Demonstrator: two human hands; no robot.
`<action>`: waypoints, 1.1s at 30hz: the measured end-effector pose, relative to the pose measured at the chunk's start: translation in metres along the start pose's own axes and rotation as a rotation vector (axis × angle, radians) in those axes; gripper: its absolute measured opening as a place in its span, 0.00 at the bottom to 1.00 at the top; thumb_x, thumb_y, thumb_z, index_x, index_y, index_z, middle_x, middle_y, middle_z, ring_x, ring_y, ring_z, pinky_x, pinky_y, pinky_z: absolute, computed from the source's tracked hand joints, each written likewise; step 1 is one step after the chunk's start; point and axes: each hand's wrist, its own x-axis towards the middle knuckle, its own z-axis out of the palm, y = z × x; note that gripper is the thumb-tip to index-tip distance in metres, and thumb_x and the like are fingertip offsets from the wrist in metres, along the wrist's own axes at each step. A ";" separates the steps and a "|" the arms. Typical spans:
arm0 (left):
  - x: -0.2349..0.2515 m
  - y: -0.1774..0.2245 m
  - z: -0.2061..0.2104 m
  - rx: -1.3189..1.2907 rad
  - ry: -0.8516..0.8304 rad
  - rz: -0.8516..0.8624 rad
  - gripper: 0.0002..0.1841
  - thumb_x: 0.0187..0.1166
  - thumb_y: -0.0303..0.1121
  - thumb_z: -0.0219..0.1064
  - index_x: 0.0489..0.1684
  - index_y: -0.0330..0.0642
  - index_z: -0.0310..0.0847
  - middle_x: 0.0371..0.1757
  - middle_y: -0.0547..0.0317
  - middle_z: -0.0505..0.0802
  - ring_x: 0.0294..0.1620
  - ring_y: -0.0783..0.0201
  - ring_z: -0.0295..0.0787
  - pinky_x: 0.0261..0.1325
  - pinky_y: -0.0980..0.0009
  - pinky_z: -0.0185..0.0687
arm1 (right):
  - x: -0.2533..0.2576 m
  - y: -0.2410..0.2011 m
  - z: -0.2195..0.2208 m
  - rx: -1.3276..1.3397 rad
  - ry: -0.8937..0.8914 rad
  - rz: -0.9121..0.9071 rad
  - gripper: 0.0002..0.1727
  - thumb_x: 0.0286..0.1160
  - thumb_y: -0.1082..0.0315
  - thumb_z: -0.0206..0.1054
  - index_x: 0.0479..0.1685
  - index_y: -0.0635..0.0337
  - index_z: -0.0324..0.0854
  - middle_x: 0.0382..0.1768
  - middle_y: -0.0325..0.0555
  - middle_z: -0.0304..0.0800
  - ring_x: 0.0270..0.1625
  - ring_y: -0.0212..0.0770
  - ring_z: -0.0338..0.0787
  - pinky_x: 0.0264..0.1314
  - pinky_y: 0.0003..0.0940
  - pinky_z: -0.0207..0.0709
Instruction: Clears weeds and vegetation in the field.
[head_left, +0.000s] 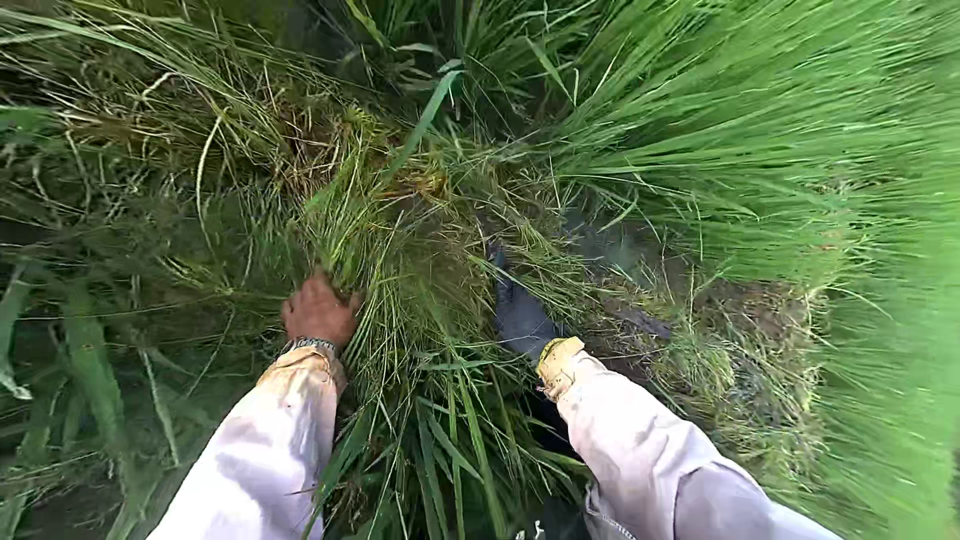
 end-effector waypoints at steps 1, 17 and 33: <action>0.007 0.002 -0.004 -0.007 0.023 -0.012 0.44 0.83 0.52 0.67 0.92 0.33 0.51 0.82 0.22 0.72 0.83 0.24 0.66 0.83 0.28 0.55 | -0.012 -0.039 -0.016 -0.102 -0.005 -0.105 0.27 0.87 0.58 0.61 0.79 0.65 0.75 0.69 0.65 0.85 0.73 0.58 0.84 0.78 0.56 0.72; 0.010 -0.011 0.007 0.020 0.041 0.022 0.45 0.85 0.52 0.64 0.93 0.31 0.48 0.83 0.19 0.69 0.84 0.21 0.63 0.81 0.23 0.53 | 0.037 -0.043 -0.015 -0.020 0.206 -0.348 0.30 0.74 0.49 0.72 0.73 0.52 0.75 0.46 0.55 0.93 0.46 0.56 0.94 0.47 0.62 0.86; 0.005 -0.021 0.016 0.070 0.037 0.006 0.45 0.85 0.54 0.63 0.93 0.34 0.48 0.82 0.20 0.71 0.81 0.19 0.67 0.76 0.21 0.59 | 0.038 -0.051 -0.051 -0.162 0.243 -0.516 0.29 0.72 0.50 0.72 0.72 0.47 0.75 0.39 0.51 0.93 0.38 0.56 0.94 0.35 0.63 0.86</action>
